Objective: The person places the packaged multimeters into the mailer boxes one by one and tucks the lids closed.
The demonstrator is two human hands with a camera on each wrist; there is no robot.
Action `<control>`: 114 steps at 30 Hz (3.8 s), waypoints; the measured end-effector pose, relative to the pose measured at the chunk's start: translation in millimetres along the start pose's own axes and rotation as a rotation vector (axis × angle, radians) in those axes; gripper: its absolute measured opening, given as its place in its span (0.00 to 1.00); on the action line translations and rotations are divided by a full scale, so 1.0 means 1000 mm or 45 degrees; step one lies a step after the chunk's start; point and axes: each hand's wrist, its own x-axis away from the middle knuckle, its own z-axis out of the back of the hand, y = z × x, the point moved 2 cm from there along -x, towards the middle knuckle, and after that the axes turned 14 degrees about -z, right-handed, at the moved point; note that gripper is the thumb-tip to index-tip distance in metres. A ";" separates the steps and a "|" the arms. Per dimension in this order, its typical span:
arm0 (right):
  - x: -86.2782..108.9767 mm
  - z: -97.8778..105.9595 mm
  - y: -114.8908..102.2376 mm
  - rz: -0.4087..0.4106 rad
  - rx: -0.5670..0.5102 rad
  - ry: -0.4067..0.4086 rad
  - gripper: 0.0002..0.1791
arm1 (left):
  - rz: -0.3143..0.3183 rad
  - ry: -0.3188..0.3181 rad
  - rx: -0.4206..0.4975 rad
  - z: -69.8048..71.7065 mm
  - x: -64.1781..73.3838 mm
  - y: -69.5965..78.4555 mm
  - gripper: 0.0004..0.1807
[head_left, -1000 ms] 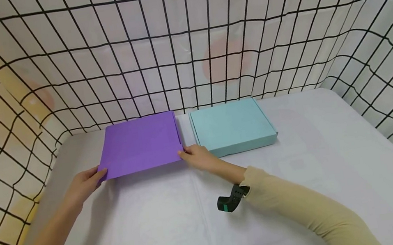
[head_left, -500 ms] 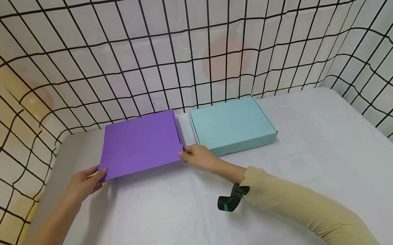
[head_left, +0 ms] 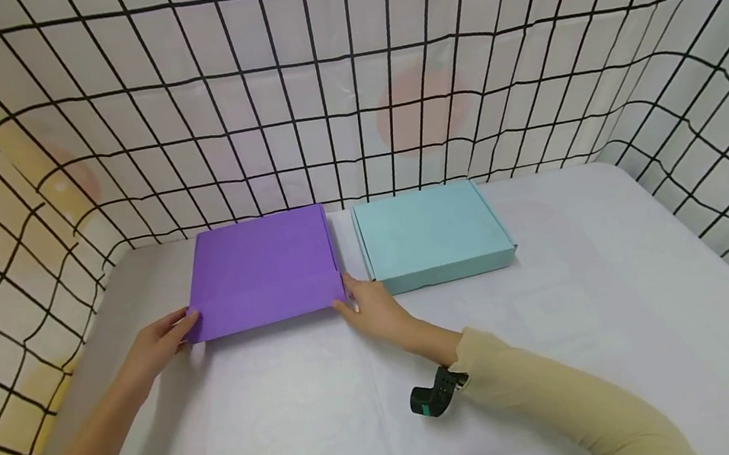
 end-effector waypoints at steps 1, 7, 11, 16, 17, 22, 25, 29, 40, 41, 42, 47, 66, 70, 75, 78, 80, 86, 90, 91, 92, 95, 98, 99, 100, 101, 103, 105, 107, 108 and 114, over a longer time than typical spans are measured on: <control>0.001 0.001 -0.003 0.037 0.035 0.024 0.29 | 0.001 0.015 0.034 0.000 -0.003 0.000 0.41; -0.013 -0.003 -0.014 0.242 0.271 0.038 0.31 | -0.027 0.099 0.229 -0.006 -0.019 -0.003 0.40; -0.023 -0.010 -0.010 0.233 0.411 -0.088 0.32 | -0.027 0.156 0.294 -0.012 -0.020 -0.009 0.40; -0.028 -0.008 -0.005 0.225 0.463 -0.141 0.30 | -0.018 0.184 0.351 -0.013 -0.021 -0.013 0.41; -0.030 -0.007 -0.005 0.226 0.457 -0.139 0.29 | -0.020 0.188 0.357 -0.013 -0.022 -0.012 0.41; -0.037 0.001 -0.004 0.248 0.481 -0.155 0.25 | 0.002 0.225 0.358 -0.015 -0.031 -0.010 0.41; -0.041 0.003 -0.004 0.267 0.502 -0.190 0.24 | 0.018 0.244 0.342 -0.016 -0.034 -0.013 0.39; -0.042 0.004 -0.005 0.277 0.524 -0.212 0.24 | -0.002 0.256 0.359 -0.017 -0.035 -0.018 0.40; -0.044 0.002 -0.006 0.251 0.612 -0.140 0.24 | -0.049 0.188 0.513 -0.015 -0.037 -0.016 0.42; -0.044 0.002 -0.005 0.248 0.614 -0.132 0.24 | -0.048 0.181 0.518 -0.014 -0.036 -0.015 0.42; -0.043 0.001 -0.005 0.249 0.609 -0.127 0.24 | -0.043 0.175 0.529 -0.014 -0.036 -0.015 0.43; -0.044 0.002 -0.004 0.244 0.590 -0.133 0.24 | -0.032 0.166 0.555 -0.013 -0.036 -0.014 0.44; -0.048 0.009 -0.003 0.303 0.648 -0.099 0.24 | -0.024 0.175 0.573 -0.012 -0.036 -0.012 0.44; -0.048 0.007 -0.002 0.323 0.704 -0.060 0.24 | -0.010 0.182 0.603 -0.012 -0.037 -0.013 0.44; -0.048 0.005 -0.001 0.373 0.757 -0.045 0.24 | 0.007 0.192 0.708 -0.011 -0.038 -0.012 0.45; -0.047 0.003 0.002 0.419 0.768 -0.043 0.25 | 0.016 0.190 0.745 -0.010 -0.037 -0.012 0.45; -0.046 0.002 0.004 0.451 0.757 -0.035 0.25 | 0.020 0.189 0.756 -0.010 -0.037 -0.012 0.45; -0.045 0.000 0.009 0.505 0.706 0.005 0.24 | 0.021 0.188 0.767 -0.010 -0.037 -0.013 0.46; -0.044 0.000 0.008 0.522 0.755 0.016 0.24 | 0.027 0.179 0.771 -0.010 -0.037 -0.013 0.46; -0.044 0.000 0.008 0.532 0.771 0.019 0.25 | 0.030 0.176 0.772 -0.010 -0.037 -0.013 0.46; -0.044 0.000 0.009 0.545 0.782 0.026 0.25 | 0.032 0.173 0.772 -0.010 -0.037 -0.013 0.46; -0.043 -0.001 0.010 0.596 0.788 0.068 0.25 | 0.042 0.167 0.769 -0.010 -0.037 -0.013 0.47; -0.043 -0.002 0.012 0.635 0.751 0.111 0.23 | 0.058 0.176 0.768 -0.009 -0.037 -0.014 0.47; -0.043 -0.002 0.013 0.643 0.737 0.120 0.23 | 0.062 0.180 0.777 -0.009 -0.037 -0.014 0.47; -0.043 -0.002 0.013 0.646 0.727 0.123 0.23 | 0.063 0.184 0.790 -0.009 -0.037 -0.014 0.47; -0.043 -0.002 0.013 0.647 0.721 0.124 0.23 | 0.064 0.187 0.797 -0.009 -0.037 -0.015 0.48; -0.043 -0.002 0.013 0.643 0.721 0.120 0.24 | 0.064 0.193 0.812 -0.009 -0.037 -0.015 0.47; -0.042 -0.003 0.014 0.649 0.747 0.122 0.24 | 0.061 0.195 0.824 -0.009 -0.037 -0.015 0.48; -0.042 -0.004 0.016 0.653 0.774 0.130 0.25 | 0.067 0.195 0.813 -0.010 -0.038 -0.015 0.48; -0.042 -0.004 0.017 0.656 0.788 0.137 0.25 | 0.070 0.194 0.811 -0.010 -0.038 -0.015 0.48; -0.040 -0.004 0.021 0.649 0.745 0.127 0.29 | 0.082 0.206 0.797 -0.012 -0.038 -0.016 0.48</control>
